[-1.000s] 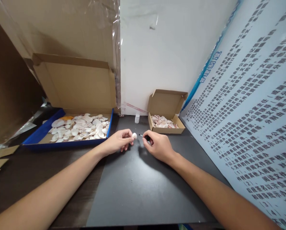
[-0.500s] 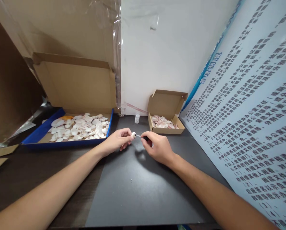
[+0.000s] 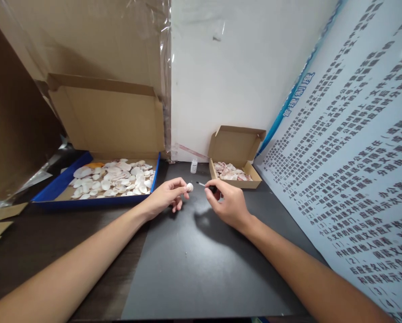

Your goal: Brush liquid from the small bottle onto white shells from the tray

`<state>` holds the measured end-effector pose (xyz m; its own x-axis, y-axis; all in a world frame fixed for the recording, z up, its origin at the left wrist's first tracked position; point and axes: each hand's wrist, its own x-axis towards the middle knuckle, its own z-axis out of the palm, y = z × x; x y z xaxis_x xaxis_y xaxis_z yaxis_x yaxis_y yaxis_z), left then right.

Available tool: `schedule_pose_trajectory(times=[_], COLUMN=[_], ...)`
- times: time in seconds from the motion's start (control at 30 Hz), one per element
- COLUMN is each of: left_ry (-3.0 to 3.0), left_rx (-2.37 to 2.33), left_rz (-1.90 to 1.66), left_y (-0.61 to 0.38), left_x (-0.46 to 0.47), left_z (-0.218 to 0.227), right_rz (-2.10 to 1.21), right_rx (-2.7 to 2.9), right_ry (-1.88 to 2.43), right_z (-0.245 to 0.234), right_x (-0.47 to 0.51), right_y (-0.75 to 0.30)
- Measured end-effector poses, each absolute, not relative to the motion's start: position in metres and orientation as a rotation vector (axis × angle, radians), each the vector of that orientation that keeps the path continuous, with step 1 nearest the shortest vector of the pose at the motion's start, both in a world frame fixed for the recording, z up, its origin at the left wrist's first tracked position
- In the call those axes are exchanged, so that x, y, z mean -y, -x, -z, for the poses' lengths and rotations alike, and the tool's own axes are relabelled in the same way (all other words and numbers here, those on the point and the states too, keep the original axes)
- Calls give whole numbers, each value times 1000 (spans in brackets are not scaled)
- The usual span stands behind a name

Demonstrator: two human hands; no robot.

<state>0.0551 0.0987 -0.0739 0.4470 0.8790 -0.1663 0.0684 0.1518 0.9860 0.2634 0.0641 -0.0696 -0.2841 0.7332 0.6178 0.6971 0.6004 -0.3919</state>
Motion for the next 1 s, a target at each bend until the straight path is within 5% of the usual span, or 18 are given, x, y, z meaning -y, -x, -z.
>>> schedule_pose_trajectory(times=[1.0], left_ry=[-1277], left_rx=[-927], left_rz=[-661], left_y=[-54], left_x=[-98], left_z=[71], right_rz=[-63], right_rx=[2159], right_ry=[1174], right_z=[72], right_x=[-64], right_y=[-263])
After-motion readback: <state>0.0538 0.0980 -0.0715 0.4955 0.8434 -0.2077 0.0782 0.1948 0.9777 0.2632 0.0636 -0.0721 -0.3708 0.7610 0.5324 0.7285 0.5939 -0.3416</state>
